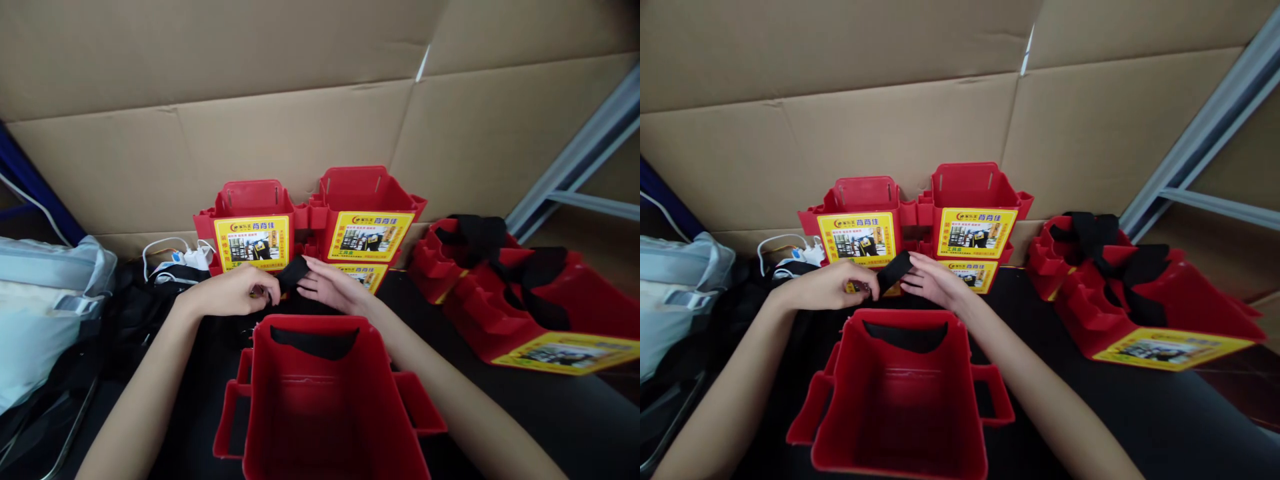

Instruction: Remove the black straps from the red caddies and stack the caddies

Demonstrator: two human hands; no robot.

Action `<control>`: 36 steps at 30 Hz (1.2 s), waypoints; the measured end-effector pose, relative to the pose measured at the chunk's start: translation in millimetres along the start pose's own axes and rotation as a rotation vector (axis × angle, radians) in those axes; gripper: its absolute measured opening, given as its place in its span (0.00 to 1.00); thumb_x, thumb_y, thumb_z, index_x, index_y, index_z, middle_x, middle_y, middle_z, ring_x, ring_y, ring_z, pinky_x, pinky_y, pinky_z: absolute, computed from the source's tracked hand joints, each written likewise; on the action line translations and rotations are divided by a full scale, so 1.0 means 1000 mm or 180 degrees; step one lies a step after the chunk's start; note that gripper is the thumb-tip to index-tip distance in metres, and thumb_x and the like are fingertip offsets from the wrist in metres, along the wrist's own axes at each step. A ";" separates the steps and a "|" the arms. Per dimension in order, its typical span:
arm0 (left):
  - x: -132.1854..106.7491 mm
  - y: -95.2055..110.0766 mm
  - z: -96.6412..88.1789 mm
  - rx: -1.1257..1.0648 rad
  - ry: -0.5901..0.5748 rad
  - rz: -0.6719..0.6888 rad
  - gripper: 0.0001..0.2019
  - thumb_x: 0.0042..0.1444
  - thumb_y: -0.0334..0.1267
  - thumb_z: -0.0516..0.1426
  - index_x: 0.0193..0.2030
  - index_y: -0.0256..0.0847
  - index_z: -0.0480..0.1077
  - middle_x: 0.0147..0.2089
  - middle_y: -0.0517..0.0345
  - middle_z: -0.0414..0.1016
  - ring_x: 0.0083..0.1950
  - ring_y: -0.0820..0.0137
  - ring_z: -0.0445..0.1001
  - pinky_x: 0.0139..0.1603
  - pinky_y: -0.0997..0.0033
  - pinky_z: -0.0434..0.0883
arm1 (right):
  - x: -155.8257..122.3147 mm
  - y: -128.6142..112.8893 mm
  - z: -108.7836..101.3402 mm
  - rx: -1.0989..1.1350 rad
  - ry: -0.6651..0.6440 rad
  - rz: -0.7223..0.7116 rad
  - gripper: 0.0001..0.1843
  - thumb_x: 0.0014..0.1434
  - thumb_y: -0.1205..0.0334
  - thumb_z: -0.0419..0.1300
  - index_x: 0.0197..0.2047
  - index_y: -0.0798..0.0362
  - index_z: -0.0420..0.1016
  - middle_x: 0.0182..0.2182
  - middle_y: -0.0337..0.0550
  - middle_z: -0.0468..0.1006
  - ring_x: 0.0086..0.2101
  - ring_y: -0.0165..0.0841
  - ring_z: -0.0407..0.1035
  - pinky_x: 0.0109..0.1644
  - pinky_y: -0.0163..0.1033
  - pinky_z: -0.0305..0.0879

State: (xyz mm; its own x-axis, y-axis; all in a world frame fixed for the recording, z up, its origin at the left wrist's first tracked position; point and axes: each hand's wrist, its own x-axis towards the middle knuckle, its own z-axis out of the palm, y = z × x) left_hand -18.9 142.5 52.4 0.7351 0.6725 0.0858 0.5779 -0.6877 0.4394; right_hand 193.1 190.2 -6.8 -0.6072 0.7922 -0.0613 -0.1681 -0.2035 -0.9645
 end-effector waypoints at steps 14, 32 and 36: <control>0.008 0.007 0.006 -0.0689 0.1691 -0.0177 0.15 0.50 0.39 0.59 0.44 0.37 0.66 0.48 0.49 0.71 0.48 0.67 0.71 0.47 0.67 0.69 | -0.024 -0.028 0.014 -0.1086 0.0710 -0.1545 0.14 0.42 0.58 0.67 0.33 0.53 0.73 0.29 0.37 0.74 0.27 0.27 0.70 0.37 0.38 0.73; 0.014 0.013 0.017 0.0675 0.0665 -0.1123 0.11 0.53 0.32 0.53 0.40 0.38 0.75 0.37 0.50 0.78 0.38 0.65 0.75 0.40 0.68 0.68 | -0.043 -0.056 0.013 -0.4459 0.0423 -0.1283 0.26 0.51 0.53 0.61 0.54 0.47 0.67 0.35 0.42 0.72 0.37 0.35 0.67 0.42 0.40 0.62; 0.012 0.016 0.013 0.0831 0.0483 -0.1280 0.12 0.52 0.33 0.52 0.39 0.40 0.76 0.36 0.50 0.78 0.38 0.64 0.75 0.38 0.70 0.67 | -0.016 -0.049 0.013 -0.3821 -0.0776 -0.1488 0.14 0.55 0.55 0.58 0.42 0.53 0.75 0.40 0.44 0.75 0.40 0.32 0.68 0.46 0.37 0.62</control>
State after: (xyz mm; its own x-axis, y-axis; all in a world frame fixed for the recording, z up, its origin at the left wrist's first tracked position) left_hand 3.7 135.4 49.1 0.3872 0.9173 0.0933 0.8886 -0.3982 0.2276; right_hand 201.0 180.6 44.4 -0.8254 0.4985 0.2649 0.3154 0.7964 -0.5160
